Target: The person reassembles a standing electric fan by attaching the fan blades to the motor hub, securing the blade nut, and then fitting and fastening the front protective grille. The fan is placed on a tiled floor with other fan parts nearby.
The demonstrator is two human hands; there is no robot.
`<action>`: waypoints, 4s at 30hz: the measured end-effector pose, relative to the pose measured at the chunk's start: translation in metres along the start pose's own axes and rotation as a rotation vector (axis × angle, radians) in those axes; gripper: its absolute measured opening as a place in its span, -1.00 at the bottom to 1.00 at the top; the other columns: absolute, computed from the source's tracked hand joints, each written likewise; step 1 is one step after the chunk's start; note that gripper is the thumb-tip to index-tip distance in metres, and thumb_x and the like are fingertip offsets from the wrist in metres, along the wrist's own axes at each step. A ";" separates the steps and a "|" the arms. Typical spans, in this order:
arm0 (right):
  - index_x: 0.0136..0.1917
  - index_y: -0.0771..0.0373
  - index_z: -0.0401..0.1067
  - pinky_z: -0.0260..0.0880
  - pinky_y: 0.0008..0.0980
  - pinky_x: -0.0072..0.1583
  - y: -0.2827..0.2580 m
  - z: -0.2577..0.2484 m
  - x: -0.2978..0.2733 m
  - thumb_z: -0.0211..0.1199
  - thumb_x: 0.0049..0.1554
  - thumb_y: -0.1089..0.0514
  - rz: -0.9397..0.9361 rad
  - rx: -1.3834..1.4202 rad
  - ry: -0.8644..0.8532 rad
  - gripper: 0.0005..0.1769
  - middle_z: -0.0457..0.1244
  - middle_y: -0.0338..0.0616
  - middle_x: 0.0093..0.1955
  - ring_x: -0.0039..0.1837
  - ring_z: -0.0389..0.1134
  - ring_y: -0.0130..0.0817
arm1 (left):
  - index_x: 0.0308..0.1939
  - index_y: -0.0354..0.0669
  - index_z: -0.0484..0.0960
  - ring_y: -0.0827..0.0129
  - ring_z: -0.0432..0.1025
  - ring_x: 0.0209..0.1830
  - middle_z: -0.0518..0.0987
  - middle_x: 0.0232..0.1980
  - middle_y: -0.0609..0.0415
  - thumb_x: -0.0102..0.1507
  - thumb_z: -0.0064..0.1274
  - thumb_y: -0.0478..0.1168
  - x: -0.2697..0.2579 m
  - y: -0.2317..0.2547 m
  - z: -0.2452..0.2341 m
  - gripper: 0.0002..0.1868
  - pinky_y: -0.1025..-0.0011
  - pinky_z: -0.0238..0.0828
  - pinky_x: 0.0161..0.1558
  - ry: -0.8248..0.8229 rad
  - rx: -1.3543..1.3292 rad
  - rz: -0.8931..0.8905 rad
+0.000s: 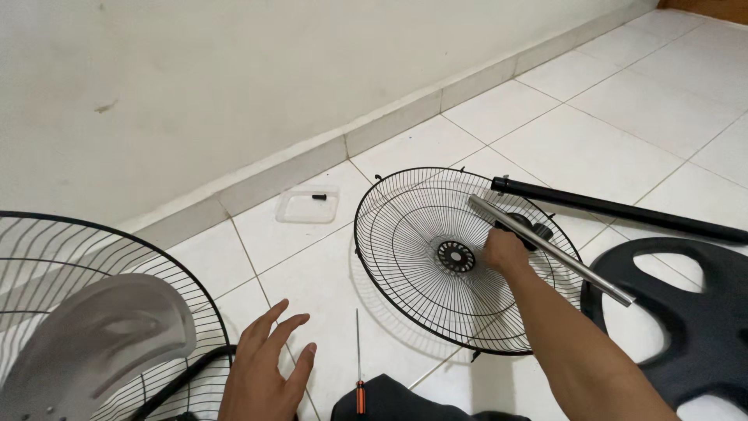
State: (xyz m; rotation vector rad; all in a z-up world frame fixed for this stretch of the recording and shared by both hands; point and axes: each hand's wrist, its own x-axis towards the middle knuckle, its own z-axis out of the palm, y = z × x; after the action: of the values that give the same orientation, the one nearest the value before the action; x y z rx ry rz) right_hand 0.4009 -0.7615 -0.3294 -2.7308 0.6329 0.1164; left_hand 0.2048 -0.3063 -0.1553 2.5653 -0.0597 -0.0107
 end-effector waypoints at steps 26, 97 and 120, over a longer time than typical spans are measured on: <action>0.28 0.17 0.44 0.40 -0.47 -0.21 -0.252 -0.213 -0.452 0.23 0.12 0.36 -0.885 1.041 -0.605 -0.56 0.31 -0.22 -0.09 -0.15 0.45 -0.48 | 0.31 -0.08 0.50 0.30 0.61 -0.02 0.71 0.02 0.01 0.26 0.09 0.02 -0.155 0.025 -0.183 -0.44 0.32 0.54 -0.06 0.178 -0.603 -0.096; 0.21 0.24 0.23 0.43 -0.13 -0.10 -0.355 -0.124 -0.498 0.36 0.09 0.08 -1.307 0.369 0.019 -0.49 0.39 -0.02 -0.03 -0.12 0.45 -0.12 | 0.23 -0.19 0.55 -0.03 0.23 0.38 0.38 0.32 -0.12 0.23 0.21 -0.23 -0.231 -0.059 -0.218 -0.52 0.06 0.28 0.32 1.055 0.154 0.050; 0.10 0.24 0.28 0.41 -0.07 -0.07 -0.348 -0.126 -0.475 0.37 0.10 -0.02 -1.165 0.286 0.000 -0.55 0.39 -0.05 -0.05 -0.06 0.45 -0.04 | 0.56 -0.29 -0.02 -0.22 -0.03 0.55 0.04 0.52 -0.33 0.17 0.33 -0.17 -0.235 -0.088 -0.221 0.05 -0.14 0.06 0.42 0.972 0.156 -0.056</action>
State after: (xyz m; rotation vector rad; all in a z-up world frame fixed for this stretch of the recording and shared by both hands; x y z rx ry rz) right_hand 0.1281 -0.3134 -0.0332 -2.3791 -0.8989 -0.2337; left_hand -0.0215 -0.1022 -0.0189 2.4414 0.3890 1.2314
